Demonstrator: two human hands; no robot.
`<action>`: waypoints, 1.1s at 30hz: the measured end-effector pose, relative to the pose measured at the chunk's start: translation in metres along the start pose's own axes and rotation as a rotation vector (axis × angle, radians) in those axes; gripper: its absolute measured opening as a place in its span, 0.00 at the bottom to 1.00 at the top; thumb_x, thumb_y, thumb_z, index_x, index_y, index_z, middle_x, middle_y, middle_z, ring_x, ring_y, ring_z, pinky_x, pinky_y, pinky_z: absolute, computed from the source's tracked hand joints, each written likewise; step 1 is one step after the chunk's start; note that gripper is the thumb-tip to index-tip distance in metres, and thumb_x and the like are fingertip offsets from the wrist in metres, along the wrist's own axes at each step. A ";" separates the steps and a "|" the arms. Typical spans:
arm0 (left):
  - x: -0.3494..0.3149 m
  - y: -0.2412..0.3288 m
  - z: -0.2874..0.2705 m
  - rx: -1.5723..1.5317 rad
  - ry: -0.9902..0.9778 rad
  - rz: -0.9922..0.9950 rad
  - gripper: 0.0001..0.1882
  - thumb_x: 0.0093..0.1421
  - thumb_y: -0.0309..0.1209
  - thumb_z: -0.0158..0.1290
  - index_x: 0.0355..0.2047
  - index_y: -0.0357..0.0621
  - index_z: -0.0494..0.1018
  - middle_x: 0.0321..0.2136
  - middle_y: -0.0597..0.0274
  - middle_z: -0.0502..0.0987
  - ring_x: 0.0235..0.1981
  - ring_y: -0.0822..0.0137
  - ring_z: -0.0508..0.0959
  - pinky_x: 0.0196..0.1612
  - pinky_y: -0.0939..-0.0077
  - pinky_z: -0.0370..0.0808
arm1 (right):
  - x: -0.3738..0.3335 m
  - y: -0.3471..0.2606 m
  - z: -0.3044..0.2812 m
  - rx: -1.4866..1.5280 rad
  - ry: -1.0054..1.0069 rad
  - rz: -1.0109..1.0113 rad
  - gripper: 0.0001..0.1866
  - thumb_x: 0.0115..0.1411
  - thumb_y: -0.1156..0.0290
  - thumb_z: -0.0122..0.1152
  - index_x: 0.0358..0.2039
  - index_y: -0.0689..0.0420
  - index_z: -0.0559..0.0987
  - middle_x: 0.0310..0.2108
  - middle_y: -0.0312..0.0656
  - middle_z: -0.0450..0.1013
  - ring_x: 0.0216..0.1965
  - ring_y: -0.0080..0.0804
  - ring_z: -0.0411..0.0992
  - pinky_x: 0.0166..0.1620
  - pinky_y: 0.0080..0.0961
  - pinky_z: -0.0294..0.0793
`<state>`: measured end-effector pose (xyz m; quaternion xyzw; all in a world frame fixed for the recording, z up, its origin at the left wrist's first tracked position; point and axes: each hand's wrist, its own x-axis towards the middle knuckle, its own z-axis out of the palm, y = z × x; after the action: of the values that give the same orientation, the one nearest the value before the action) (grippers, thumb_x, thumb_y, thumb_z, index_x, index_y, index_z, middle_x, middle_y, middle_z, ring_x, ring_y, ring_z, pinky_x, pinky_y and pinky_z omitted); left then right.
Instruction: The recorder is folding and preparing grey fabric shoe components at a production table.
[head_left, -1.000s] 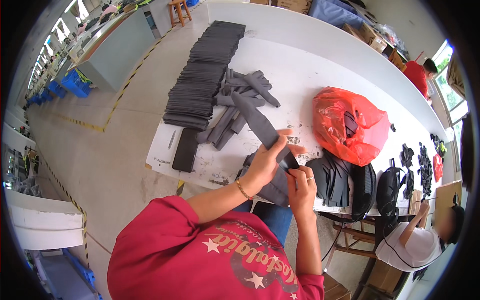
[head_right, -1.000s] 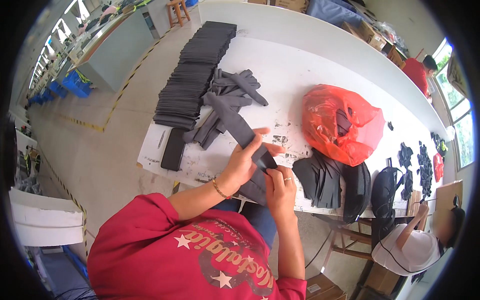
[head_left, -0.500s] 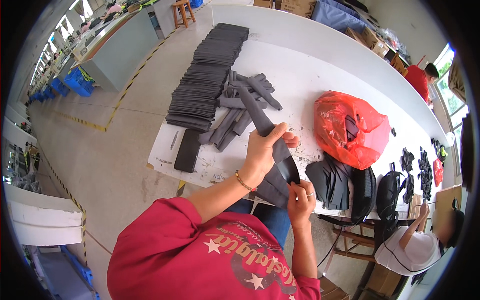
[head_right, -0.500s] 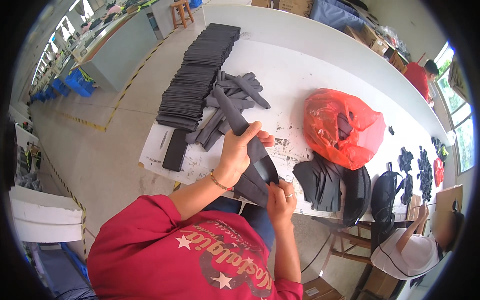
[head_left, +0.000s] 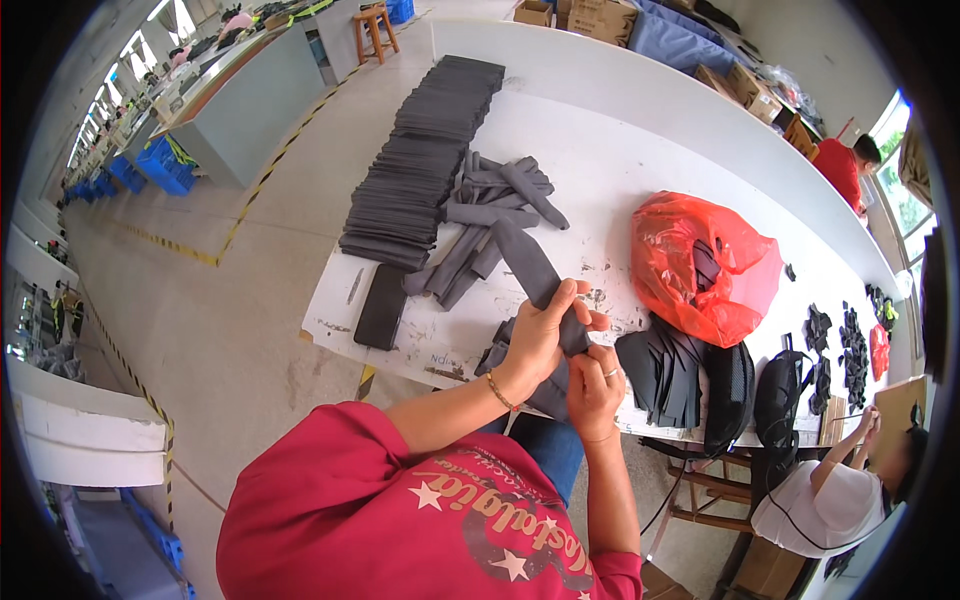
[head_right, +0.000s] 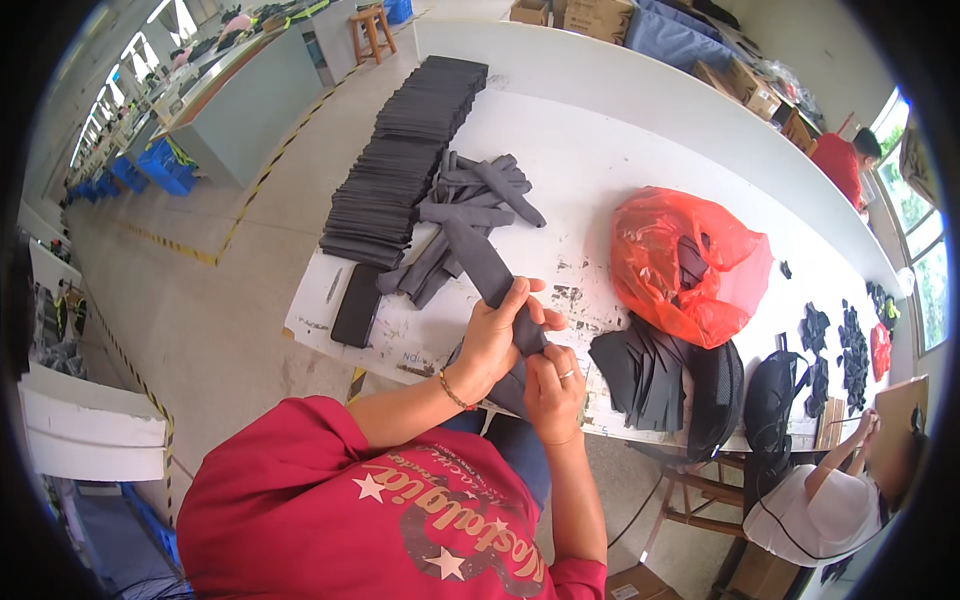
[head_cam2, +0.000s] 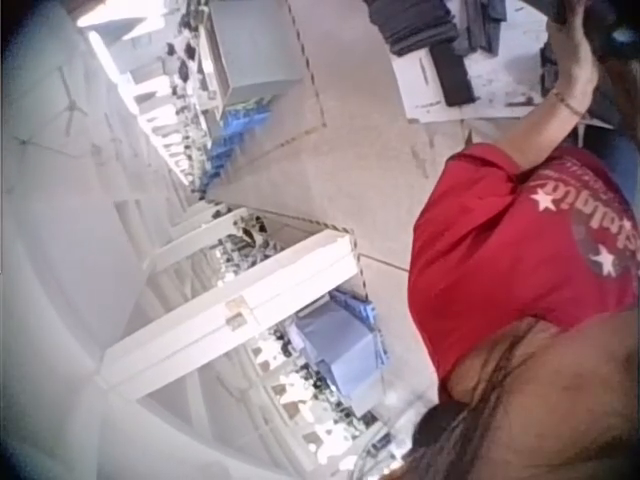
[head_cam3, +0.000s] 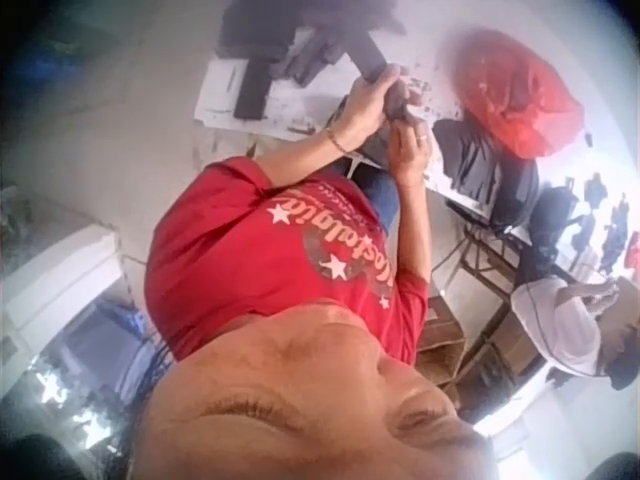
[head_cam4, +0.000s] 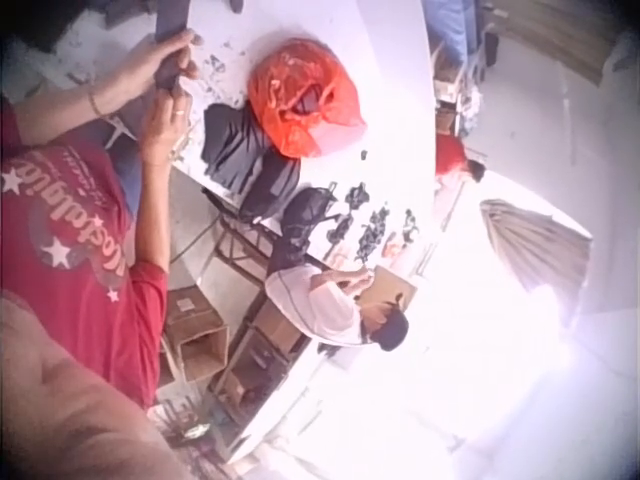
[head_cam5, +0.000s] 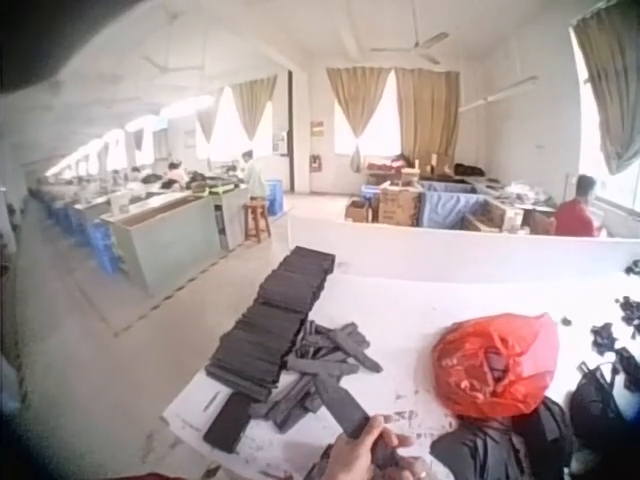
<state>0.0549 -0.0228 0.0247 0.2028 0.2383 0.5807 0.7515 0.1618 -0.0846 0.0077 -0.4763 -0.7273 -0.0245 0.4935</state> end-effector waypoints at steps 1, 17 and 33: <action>0.000 0.002 0.001 0.002 -0.024 -0.032 0.19 0.66 0.41 0.51 0.46 0.36 0.68 0.23 0.61 0.75 0.30 0.59 0.81 0.38 0.63 0.78 | 0.001 0.000 0.000 0.005 0.002 0.010 0.09 0.46 0.87 0.62 0.26 0.60 0.74 0.28 0.44 0.70 0.27 0.42 0.71 0.29 0.32 0.70; 0.008 0.015 -0.001 0.006 -0.110 0.085 0.17 0.66 0.40 0.50 0.44 0.36 0.70 0.29 0.56 0.78 0.36 0.56 0.81 0.47 0.60 0.76 | 0.007 0.006 -0.013 0.049 -0.012 0.073 0.10 0.43 0.87 0.64 0.26 0.61 0.73 0.30 0.44 0.70 0.27 0.42 0.71 0.29 0.33 0.72; 0.021 0.014 -0.021 -0.125 -0.192 -0.079 0.19 0.68 0.39 0.45 0.49 0.34 0.68 0.45 0.43 0.76 0.52 0.49 0.75 0.60 0.55 0.69 | 0.019 0.002 -0.012 0.162 -0.048 0.275 0.08 0.49 0.84 0.64 0.28 0.62 0.73 0.30 0.42 0.71 0.29 0.36 0.71 0.34 0.26 0.71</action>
<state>0.0362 0.0014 0.0129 0.2008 0.1362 0.5423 0.8044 0.1708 -0.0767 0.0270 -0.5305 -0.6666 0.1133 0.5112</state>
